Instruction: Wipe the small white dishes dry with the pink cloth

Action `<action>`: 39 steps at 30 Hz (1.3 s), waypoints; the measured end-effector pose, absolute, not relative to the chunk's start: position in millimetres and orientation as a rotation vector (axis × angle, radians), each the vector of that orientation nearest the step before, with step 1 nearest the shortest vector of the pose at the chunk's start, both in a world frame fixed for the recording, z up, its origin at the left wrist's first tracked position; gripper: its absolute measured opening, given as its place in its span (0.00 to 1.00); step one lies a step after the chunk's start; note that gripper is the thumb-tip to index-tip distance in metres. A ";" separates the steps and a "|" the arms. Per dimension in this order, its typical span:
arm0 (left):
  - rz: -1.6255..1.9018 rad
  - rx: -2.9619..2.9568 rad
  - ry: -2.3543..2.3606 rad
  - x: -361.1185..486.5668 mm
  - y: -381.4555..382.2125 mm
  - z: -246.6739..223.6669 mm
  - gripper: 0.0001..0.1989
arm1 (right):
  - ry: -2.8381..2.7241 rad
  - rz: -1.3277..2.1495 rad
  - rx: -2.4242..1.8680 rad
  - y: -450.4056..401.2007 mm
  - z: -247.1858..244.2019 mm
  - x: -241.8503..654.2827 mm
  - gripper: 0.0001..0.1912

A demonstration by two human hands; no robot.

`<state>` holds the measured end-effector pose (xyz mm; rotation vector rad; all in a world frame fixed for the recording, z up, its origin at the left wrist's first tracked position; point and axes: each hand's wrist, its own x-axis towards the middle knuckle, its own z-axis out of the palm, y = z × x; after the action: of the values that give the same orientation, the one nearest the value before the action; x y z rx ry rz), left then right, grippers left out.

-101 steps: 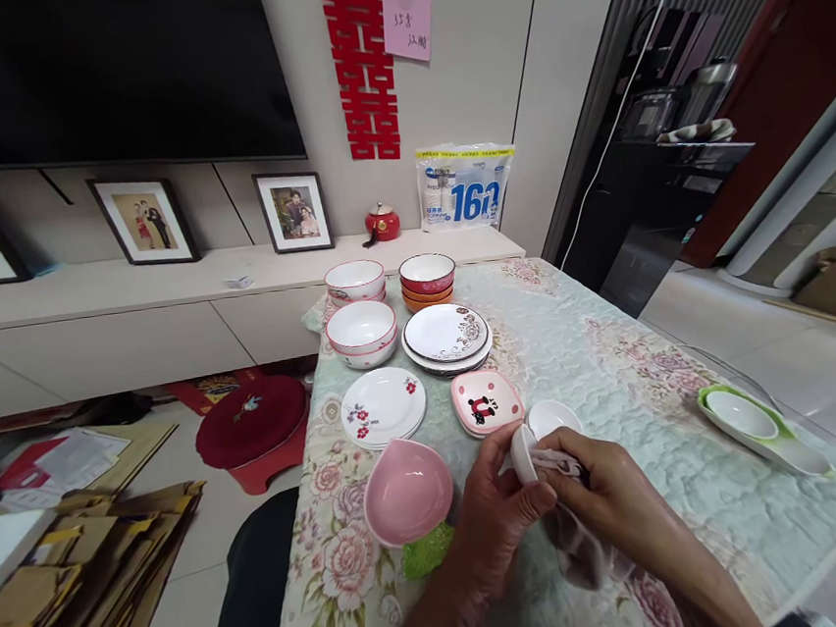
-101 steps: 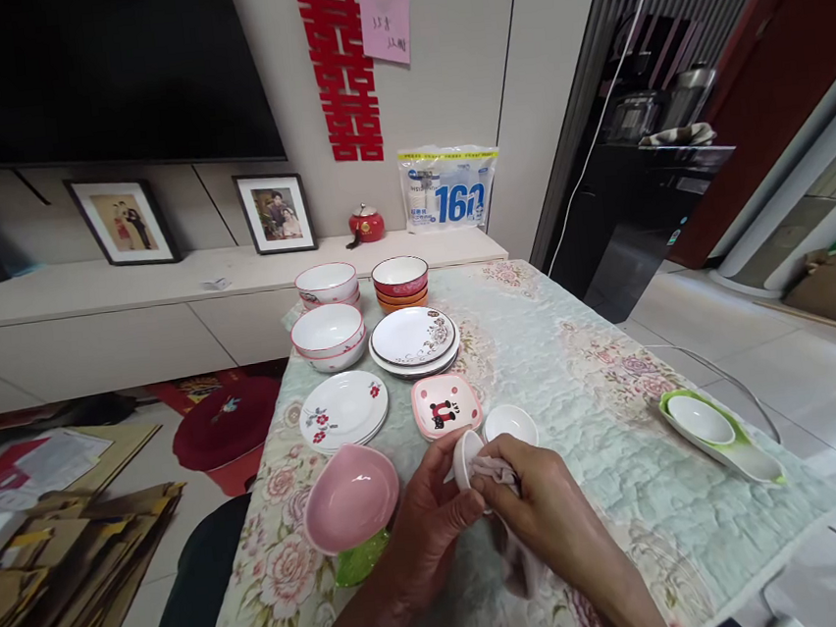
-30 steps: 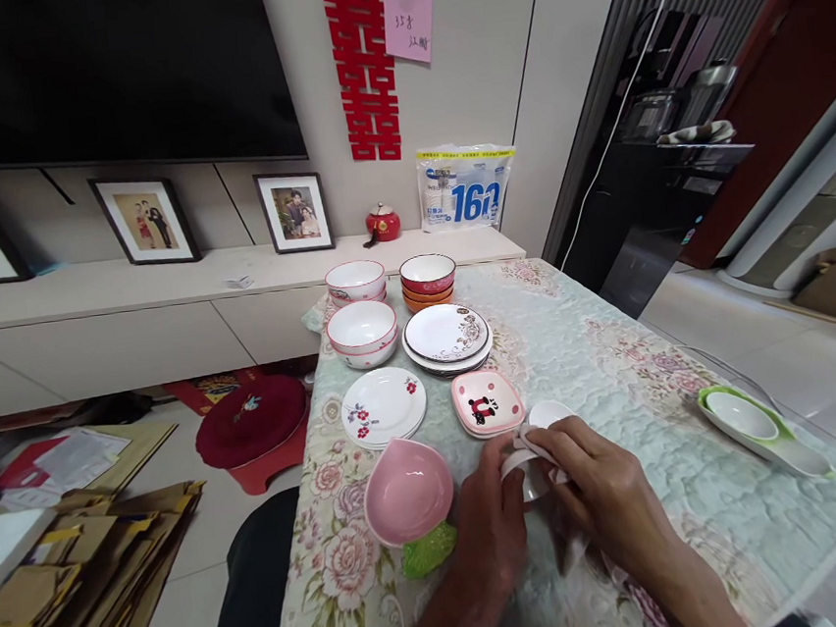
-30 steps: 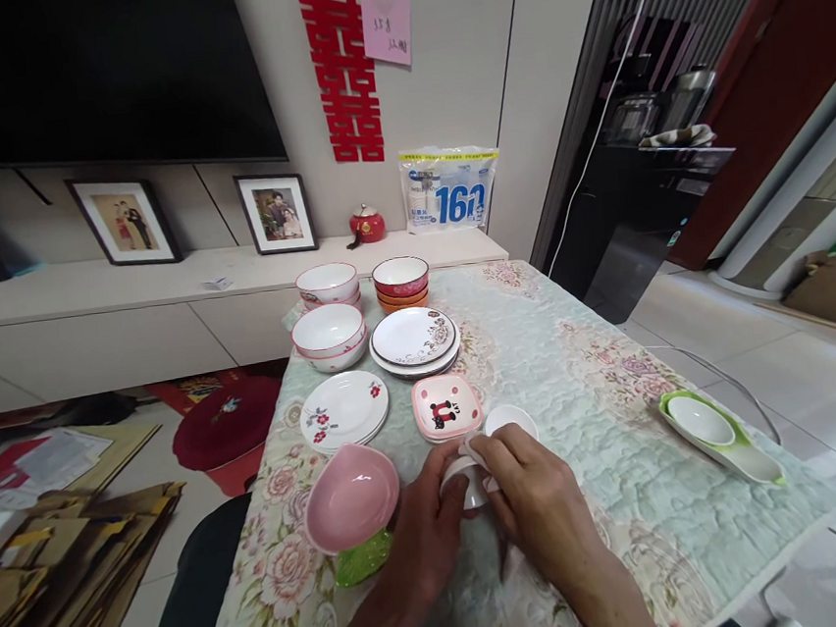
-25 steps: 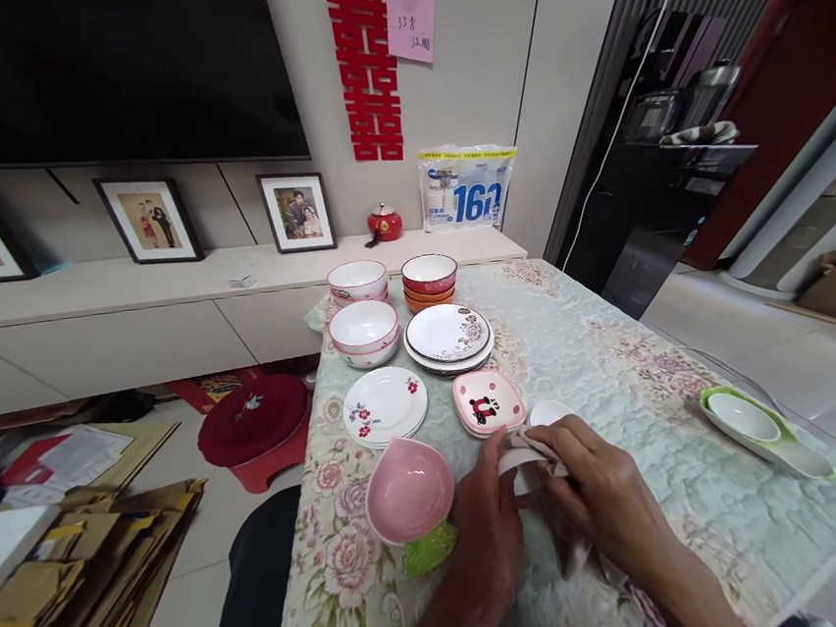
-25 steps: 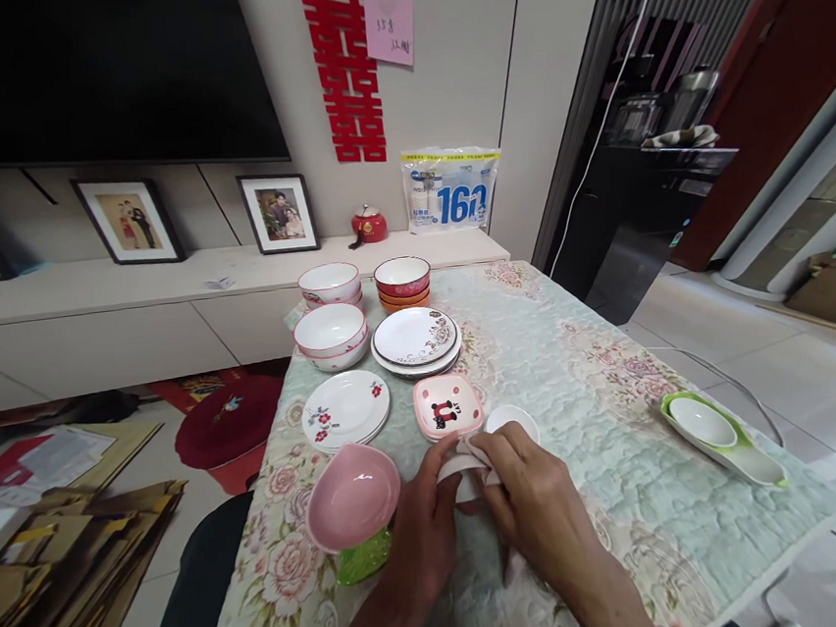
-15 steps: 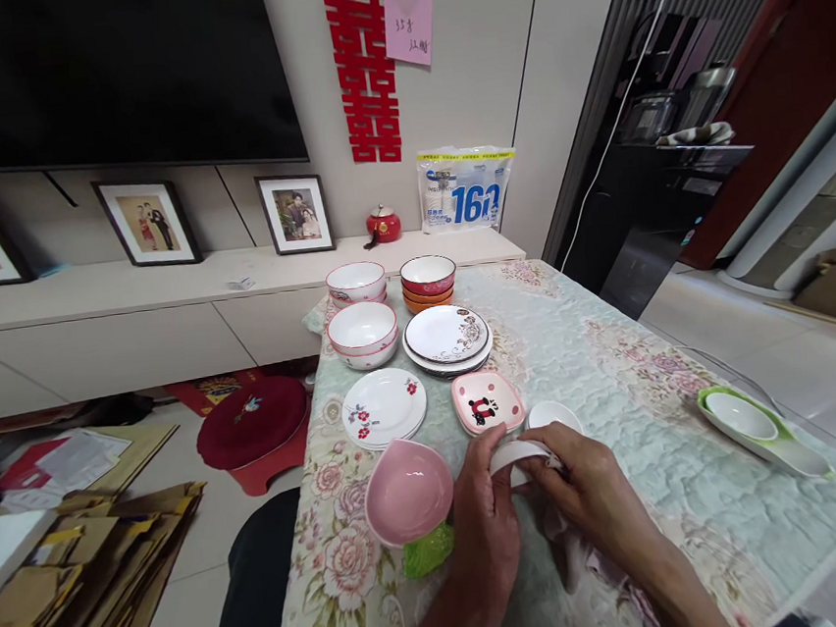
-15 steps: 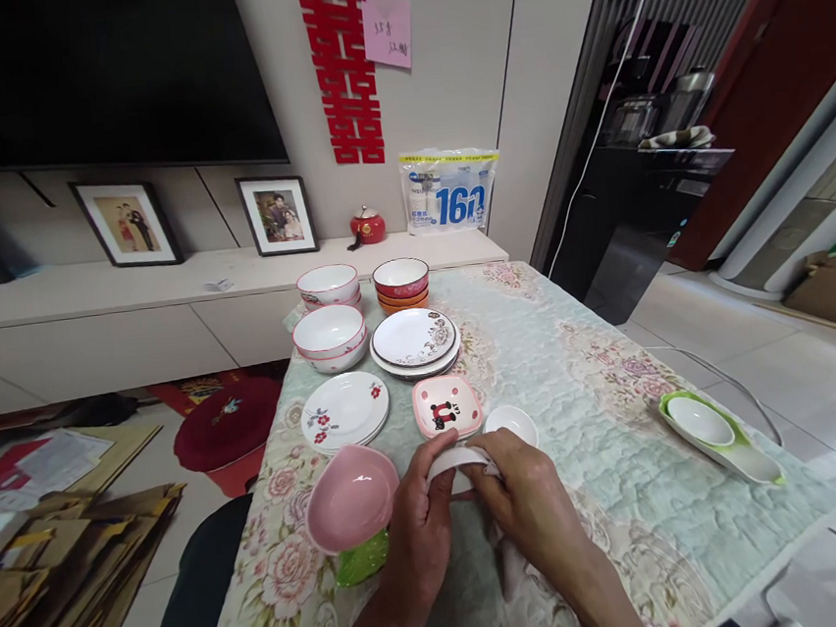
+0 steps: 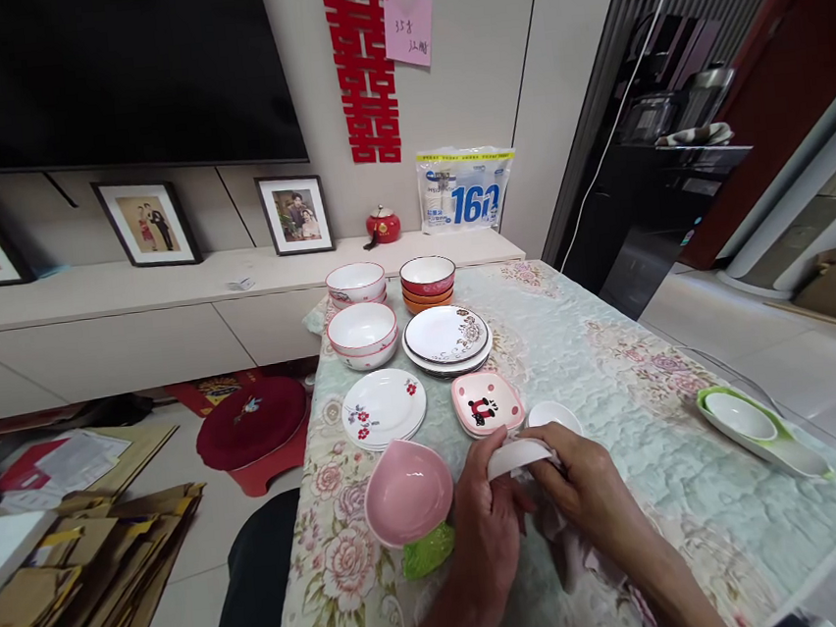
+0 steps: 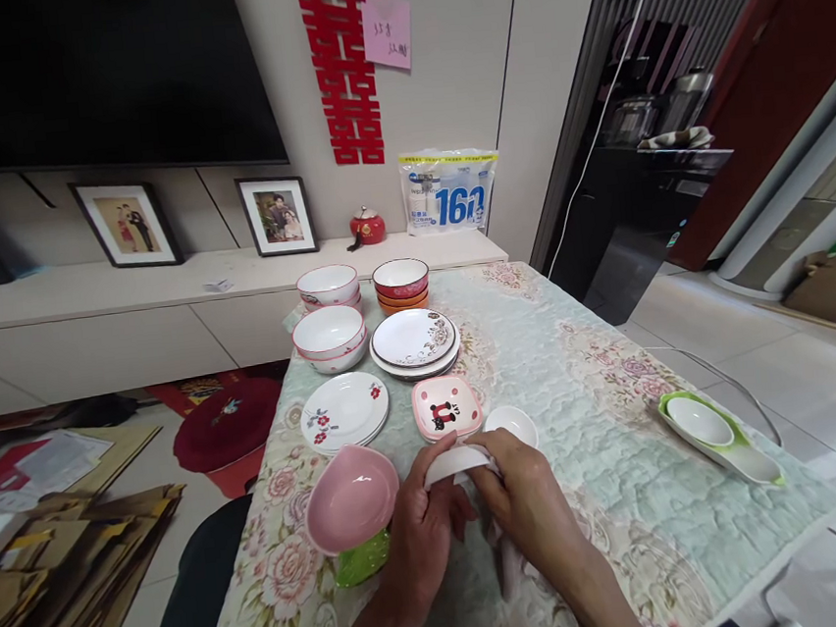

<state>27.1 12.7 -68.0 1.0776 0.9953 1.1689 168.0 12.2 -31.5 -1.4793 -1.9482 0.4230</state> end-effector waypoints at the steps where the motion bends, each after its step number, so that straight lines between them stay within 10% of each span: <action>1: 1.121 1.025 0.981 27.5 13.0 -66.3 0.21 | -1.926 0.500 -1.494 13.0 -30.8 166.3 0.10; 33: 0.986 0.560 0.506 30.8 6.6 -38.9 0.31 | -1.856 0.185 -1.677 2.2 -31.7 161.4 0.09; 39: 0.959 0.499 0.325 25.3 9.5 -51.1 0.33 | -1.861 0.558 -1.457 -1.0 -13.1 170.2 0.07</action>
<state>25.3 9.5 -51.1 0.4987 0.3252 0.9587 170.2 -1.0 -13.1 -1.4573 -1.8607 0.5582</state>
